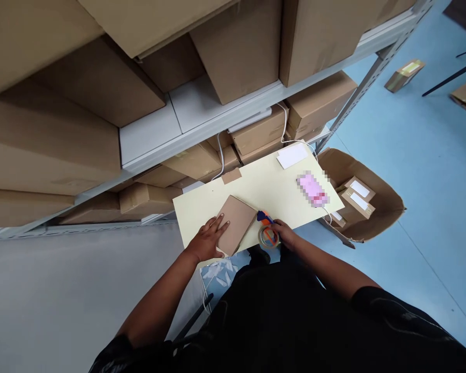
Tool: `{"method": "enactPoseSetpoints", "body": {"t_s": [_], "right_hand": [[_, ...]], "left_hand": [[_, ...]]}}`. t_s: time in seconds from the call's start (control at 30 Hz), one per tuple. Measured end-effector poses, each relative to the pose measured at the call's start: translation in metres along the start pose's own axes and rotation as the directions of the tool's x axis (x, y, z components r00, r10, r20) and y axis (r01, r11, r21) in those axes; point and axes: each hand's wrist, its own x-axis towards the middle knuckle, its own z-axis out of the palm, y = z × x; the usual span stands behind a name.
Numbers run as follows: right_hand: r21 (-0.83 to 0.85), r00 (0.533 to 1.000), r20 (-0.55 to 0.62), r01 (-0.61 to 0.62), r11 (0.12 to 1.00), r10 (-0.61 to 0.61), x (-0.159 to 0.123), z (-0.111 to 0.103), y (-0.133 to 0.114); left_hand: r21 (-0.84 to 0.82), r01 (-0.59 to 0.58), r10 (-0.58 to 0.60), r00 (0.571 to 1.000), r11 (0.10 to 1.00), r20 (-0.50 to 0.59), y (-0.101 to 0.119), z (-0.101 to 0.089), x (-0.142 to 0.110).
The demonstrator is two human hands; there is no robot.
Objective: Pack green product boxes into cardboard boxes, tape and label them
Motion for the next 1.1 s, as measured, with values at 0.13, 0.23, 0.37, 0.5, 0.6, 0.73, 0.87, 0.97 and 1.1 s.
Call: {"method": "enactPoseSetpoints", "body": {"t_s": [0.13, 0.23, 0.37, 0.5, 0.6, 0.73, 0.87, 0.97, 1.1], "right_hand": [[-0.099, 0.997, 0.017, -0.075, 0.992, 0.077, 0.032, 0.008, -0.052], [-0.238, 0.99, 0.023, -0.128, 0.963, 0.138, 0.059, 0.017, -0.088], [-0.346, 0.994, -0.011, -0.107, 0.932, 0.11, 0.091, 0.031, -0.121], [-0.337, 0.999, -0.017, 0.035, 0.941, -0.043, 0.115, 0.041, -0.136], [-0.316, 0.995, 0.011, 0.1, 0.943, -0.102, 0.126, 0.041, -0.136], [-0.282, 0.995, 0.014, 0.094, 0.955, -0.094, 0.126, 0.036, -0.129], [-0.248, 0.996, 0.026, 0.088, 0.965, -0.084, 0.107, 0.023, -0.111], [-0.245, 0.996, 0.036, 0.088, 0.966, -0.082, 0.082, 0.008, -0.087], [-0.223, 0.994, 0.038, 0.109, 0.969, -0.103, 0.041, -0.011, -0.044]], "left_hand": [[0.024, 0.161, -0.156, 0.976, 0.987, -0.149, 0.022, 0.014, -0.001], [-0.006, 0.183, -0.177, 0.942, 0.983, -0.285, 0.036, 0.022, 0.012], [-0.103, 0.187, -0.214, 0.883, 0.977, -0.418, 0.043, 0.031, 0.042], [-0.194, 0.268, -0.33, 0.808, 0.944, -0.488, 0.045, 0.04, 0.066], [-0.201, 0.295, -0.356, 0.805, 0.934, -0.475, 0.047, 0.042, 0.074], [-0.206, 0.307, -0.368, 0.812, 0.929, -0.453, 0.049, 0.041, 0.075], [-0.201, 0.32, -0.378, 0.813, 0.926, -0.444, 0.049, 0.039, 0.075], [-0.202, 0.326, -0.383, 0.812, 0.924, -0.44, 0.05, 0.038, 0.076], [-0.227, 0.331, -0.398, 0.821, 0.916, -0.41, 0.051, 0.035, 0.076]]}}
